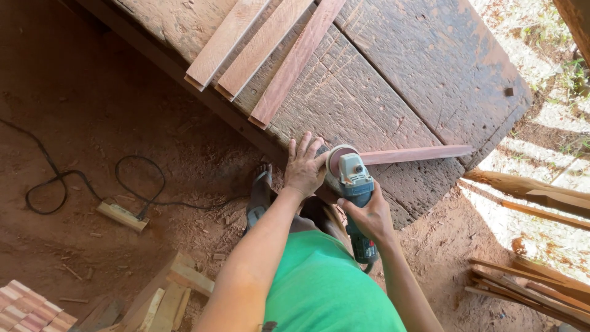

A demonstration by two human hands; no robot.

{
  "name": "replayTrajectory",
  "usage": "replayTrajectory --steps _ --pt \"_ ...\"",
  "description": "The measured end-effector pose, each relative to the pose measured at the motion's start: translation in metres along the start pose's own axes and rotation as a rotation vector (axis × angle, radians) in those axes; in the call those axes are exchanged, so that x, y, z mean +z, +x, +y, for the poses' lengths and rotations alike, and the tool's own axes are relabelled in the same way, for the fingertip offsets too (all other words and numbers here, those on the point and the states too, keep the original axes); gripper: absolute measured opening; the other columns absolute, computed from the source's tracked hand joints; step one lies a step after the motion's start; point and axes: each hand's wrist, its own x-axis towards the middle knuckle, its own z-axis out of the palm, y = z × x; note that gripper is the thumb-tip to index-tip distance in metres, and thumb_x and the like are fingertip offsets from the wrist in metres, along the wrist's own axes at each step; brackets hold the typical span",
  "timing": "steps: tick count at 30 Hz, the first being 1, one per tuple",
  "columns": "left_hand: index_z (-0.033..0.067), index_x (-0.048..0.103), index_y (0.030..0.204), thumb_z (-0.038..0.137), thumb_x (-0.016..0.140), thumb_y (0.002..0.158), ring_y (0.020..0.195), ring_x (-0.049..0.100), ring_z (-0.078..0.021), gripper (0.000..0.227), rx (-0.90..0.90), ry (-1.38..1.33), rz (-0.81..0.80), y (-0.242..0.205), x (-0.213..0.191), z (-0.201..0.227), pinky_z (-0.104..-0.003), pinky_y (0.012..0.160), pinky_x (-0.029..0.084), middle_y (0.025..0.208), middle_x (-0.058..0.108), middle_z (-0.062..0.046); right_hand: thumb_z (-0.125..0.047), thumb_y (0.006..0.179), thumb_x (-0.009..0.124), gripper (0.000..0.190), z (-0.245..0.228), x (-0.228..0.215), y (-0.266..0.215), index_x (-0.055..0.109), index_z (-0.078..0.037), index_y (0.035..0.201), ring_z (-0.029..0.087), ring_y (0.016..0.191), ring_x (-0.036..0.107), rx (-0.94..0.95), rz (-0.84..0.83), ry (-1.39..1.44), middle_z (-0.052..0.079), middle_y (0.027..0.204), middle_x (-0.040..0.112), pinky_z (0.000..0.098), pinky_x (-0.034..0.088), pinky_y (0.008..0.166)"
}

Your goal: Sanding wooden planks using an angle grinder.

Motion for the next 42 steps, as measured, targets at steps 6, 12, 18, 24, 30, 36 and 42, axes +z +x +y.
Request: replayTrajectory --steps 6,12,18,24,30,36,42 --pt "0.0388 0.068 0.122 0.056 0.062 0.089 0.156 0.025 -0.0294 0.037 0.024 -0.01 0.066 0.0 0.005 -0.001 -0.06 0.127 0.013 0.154 0.048 0.005 -0.053 0.062 0.089 0.098 0.007 -0.01 0.004 0.049 -0.021 0.146 0.048 0.108 0.066 0.037 0.037 -0.034 0.03 0.106 0.069 0.0585 0.049 0.091" --pt "0.0388 0.069 0.122 0.056 0.068 0.085 0.156 0.025 -0.0297 0.041 0.036 -0.005 0.062 0.0 0.008 -0.002 -0.061 0.126 0.015 0.153 0.049 0.007 -0.048 0.063 0.092 0.086 0.035 -0.032 0.018 0.057 -0.014 0.134 0.044 0.097 0.069 0.023 0.141 0.02 0.026 0.097 0.069 0.0562 0.051 0.083" --pt "0.039 0.069 0.121 0.057 0.07 0.084 0.155 0.027 -0.0299 0.041 0.044 0.005 0.073 0.0 0.006 -0.002 -0.062 0.125 0.016 0.151 0.05 0.007 -0.04 0.067 0.093 0.066 0.031 -0.038 0.015 0.057 -0.004 0.109 0.032 0.082 0.062 -0.028 0.212 0.215 0.016 0.084 0.057 0.0451 0.049 0.07" --pt "0.0384 0.069 0.122 0.058 0.068 0.085 0.156 0.025 -0.0305 0.042 0.039 0.004 0.056 0.001 0.006 -0.002 -0.062 0.126 0.015 0.152 0.049 0.007 -0.05 0.065 0.092 0.081 0.02 -0.024 0.014 0.057 -0.013 0.128 0.045 0.107 0.066 0.072 0.093 0.052 0.027 0.104 0.067 0.0549 0.05 0.087" --pt "0.0389 0.067 0.124 0.057 0.068 0.085 0.156 0.026 -0.0314 0.042 0.046 -0.005 0.061 0.0 0.0 0.0 -0.063 0.125 0.016 0.152 0.05 0.005 -0.054 0.062 0.089 0.095 0.003 -0.01 0.003 0.051 -0.023 0.144 0.046 0.114 0.064 0.072 0.004 -0.046 0.029 0.113 0.069 0.0569 0.049 0.095" --pt "0.038 0.067 0.122 0.048 0.062 0.091 0.156 0.026 -0.0295 0.033 0.041 0.013 0.068 0.0 0.0 0.0 -0.062 0.126 0.016 0.151 0.05 0.006 -0.053 0.061 0.087 0.101 -0.008 -0.01 0.001 0.047 -0.023 0.148 0.048 0.114 0.064 0.058 -0.033 -0.059 0.032 0.111 0.069 0.058 0.049 0.096" --pt "0.0365 0.068 0.121 0.051 0.065 0.089 0.155 0.028 -0.0327 0.036 0.075 -0.036 0.081 0.003 -0.008 0.004 -0.064 0.124 0.017 0.149 0.052 0.003 -0.051 0.061 0.088 0.098 0.008 -0.022 0.011 0.048 -0.026 0.147 0.046 0.116 0.064 0.11 -0.016 -0.01 0.029 0.114 0.069 0.0559 0.05 0.098"
